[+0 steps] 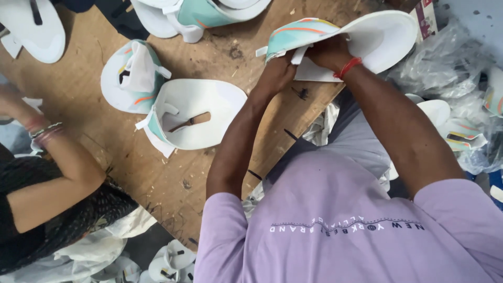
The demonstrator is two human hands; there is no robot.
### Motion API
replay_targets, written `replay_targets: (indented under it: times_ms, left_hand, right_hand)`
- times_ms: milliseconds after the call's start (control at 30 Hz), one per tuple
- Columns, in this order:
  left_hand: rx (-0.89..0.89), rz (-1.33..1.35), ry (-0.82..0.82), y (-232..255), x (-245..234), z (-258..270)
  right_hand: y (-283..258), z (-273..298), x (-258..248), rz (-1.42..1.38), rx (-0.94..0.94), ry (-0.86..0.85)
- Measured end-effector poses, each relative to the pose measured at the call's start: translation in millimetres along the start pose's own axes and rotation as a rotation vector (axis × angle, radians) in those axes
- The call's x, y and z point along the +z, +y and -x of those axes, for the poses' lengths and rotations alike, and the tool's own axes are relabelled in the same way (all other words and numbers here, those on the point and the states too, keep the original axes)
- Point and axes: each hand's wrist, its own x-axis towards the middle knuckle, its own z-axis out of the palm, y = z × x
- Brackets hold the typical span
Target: The person picks up a foam sole piece and a fabric shoe upper from the work table, fits the upper onto the sole, and presses the edges together by hand. They set the joined pair aside and repeat the process with other upper and sole pieces from the table.
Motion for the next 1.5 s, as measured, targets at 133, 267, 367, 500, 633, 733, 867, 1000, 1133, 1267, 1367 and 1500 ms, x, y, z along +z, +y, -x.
replay_targets:
  times_ms: [133, 267, 367, 500, 633, 733, 867, 1000, 1133, 1267, 1367, 1500]
  left_hand:
    - [0.180, 0.002, 0.078, 12.1, -3.8, 0.5]
    - [-0.115, -0.031, -0.071, -1.1, 22.8, 3.3]
    - [0.150, -0.281, 0.167, 41.9, 19.9, 17.1]
    - [-0.047, -0.037, 0.175, 84.3, 1.9, 24.8]
    - [-0.096, -0.028, 0.182, 84.2, -1.4, 25.9]
    - [0.114, -0.319, 0.081, 67.0, -1.6, 34.0]
    - [0.428, -0.536, 0.032, 55.9, 6.4, 43.1]
    - [0.259, -0.484, 0.001, 71.6, 0.9, 45.2]
    - [0.157, -0.454, -0.126, 82.8, -1.0, 46.6]
    - [0.237, -0.448, 0.011, 105.0, -8.5, 53.0]
    - [0.264, -0.420, -0.111, 94.8, -7.6, 66.9]
    - [0.471, -0.475, -0.163, 76.6, 4.2, 79.5]
  right_hand:
    - [-9.0, 0.9, -11.2, 0.170, 0.047, 0.032]
    - [8.6, 3.1, -10.4, 0.002, -0.166, 0.069]
    - [-16.5, 33.4, -51.1, 0.087, -0.290, -0.034]
    - [-70.5, 57.1, -84.8, 0.241, -0.237, 0.088]
    - [-56.1, 66.5, -85.2, 0.163, -0.167, 0.065]
    - [-54.1, 77.1, -89.6, 0.525, -0.417, 0.084]
    - [-55.1, 86.9, -86.7, 0.550, -0.298, -0.039]
    - [-69.8, 108.3, -92.1, 0.440, -0.316, -0.117]
    - [-81.3, 120.3, -104.6, 0.403, -0.631, -0.037]
    - [-67.5, 84.8, -106.0, 0.236, -0.565, -0.100]
    - [-23.6, 60.0, -64.0, 0.081, -0.222, -0.012]
    - [-62.5, 50.4, -60.9, -0.015, -0.282, 0.140]
